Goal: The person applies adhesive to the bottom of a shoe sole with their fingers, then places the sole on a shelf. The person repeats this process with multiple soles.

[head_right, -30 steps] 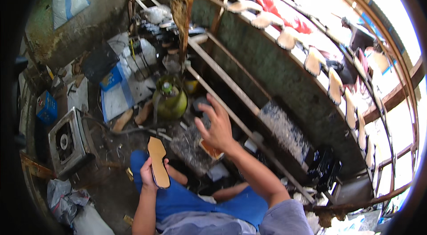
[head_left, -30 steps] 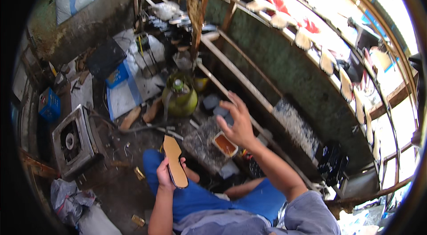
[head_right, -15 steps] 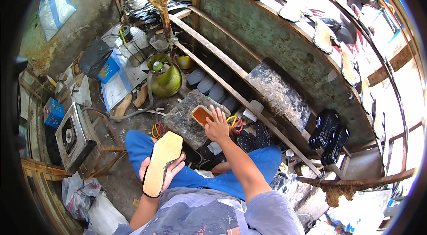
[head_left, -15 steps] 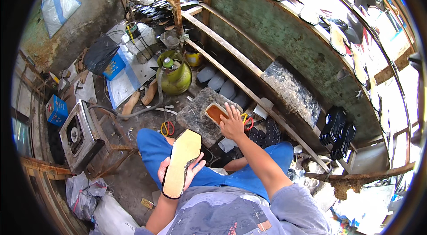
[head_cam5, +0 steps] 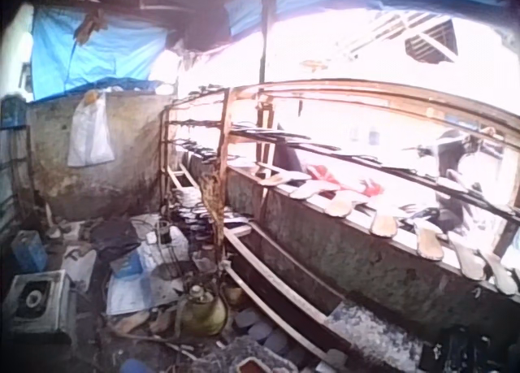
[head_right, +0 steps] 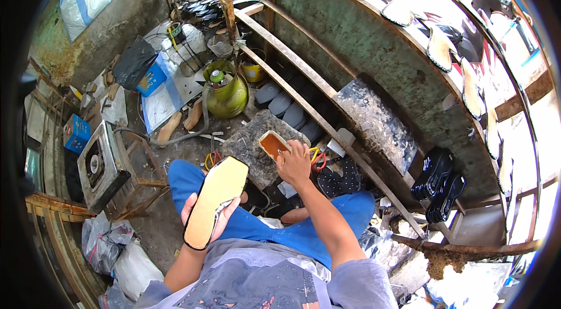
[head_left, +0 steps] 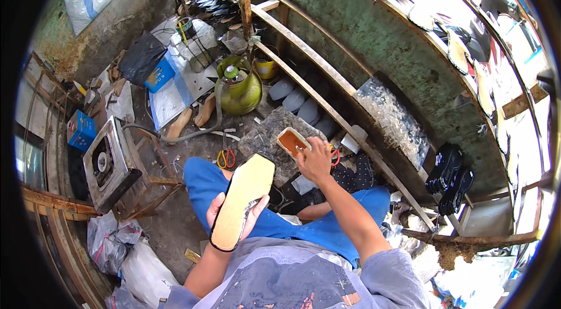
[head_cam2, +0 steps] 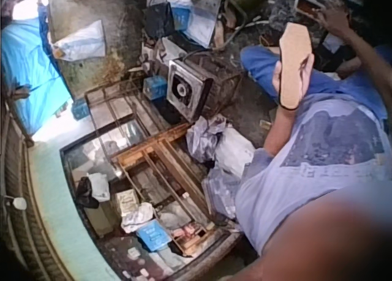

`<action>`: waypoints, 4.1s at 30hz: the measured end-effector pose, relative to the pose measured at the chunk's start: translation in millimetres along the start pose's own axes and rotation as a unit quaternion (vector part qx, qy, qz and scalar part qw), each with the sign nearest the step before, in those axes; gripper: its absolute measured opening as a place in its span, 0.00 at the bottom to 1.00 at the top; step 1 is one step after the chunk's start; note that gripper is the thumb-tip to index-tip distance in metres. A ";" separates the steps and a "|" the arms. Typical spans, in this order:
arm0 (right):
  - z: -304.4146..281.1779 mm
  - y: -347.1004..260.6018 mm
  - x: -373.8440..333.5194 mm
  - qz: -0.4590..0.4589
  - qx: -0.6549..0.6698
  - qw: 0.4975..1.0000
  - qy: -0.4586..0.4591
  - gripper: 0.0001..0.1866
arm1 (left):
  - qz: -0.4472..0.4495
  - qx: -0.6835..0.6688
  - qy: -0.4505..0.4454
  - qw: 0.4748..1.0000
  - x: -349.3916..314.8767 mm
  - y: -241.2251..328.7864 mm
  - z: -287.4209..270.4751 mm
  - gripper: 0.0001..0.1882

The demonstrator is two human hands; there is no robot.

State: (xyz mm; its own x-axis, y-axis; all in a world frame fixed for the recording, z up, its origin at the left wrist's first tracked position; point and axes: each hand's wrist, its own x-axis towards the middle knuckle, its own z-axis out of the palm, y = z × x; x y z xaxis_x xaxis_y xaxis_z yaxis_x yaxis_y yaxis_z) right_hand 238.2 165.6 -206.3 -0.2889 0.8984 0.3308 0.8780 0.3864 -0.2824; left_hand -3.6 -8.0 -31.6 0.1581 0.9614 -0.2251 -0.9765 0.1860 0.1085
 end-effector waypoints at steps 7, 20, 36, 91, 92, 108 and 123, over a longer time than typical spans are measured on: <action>-41.4 -21.1 8.9 0.049 0.004 0.998 -0.047 0.18 | -0.018 -0.058 0.003 0.998 0.7 -0.9 19.9 0.36; -205.9 -135.0 -2.7 -0.079 0.402 0.910 0.055 0.25 | -0.083 0.010 -0.068 0.994 2.6 -17.0 51.3 0.38; -193.7 -137.4 -0.5 -0.005 0.254 0.964 0.076 0.21 | -0.049 0.063 -0.052 0.995 2.6 -26.6 66.5 0.51; -109.3 -80.5 -14.9 -0.077 0.232 0.966 -0.079 0.18 | -0.033 -0.074 0.017 0.997 21.0 -0.7 -13.4 0.31; -89.3 -56.8 1.4 -0.011 0.231 0.972 -0.033 0.17 | 0.023 0.017 0.080 0.996 15.8 1.7 -16.2 0.31; 28.5 9.2 20.4 0.049 0.024 0.998 -0.015 0.20 | 0.041 -0.018 0.045 0.998 -16.5 4.4 -4.7 0.36; -146.7 -64.8 36.1 0.081 0.613 0.786 -0.024 0.20 | 0.012 0.003 0.004 1.000 -6.1 0.5 30.1 0.37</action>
State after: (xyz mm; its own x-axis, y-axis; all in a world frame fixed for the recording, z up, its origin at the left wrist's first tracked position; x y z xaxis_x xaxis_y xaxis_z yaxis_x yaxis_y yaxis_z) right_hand 226.9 142.3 -43.9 -0.2505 0.9522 0.1750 -0.1142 0.1505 -0.9820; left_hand -0.6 -7.7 -1.0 0.1330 0.9640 -0.2304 -0.9793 0.1636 0.1191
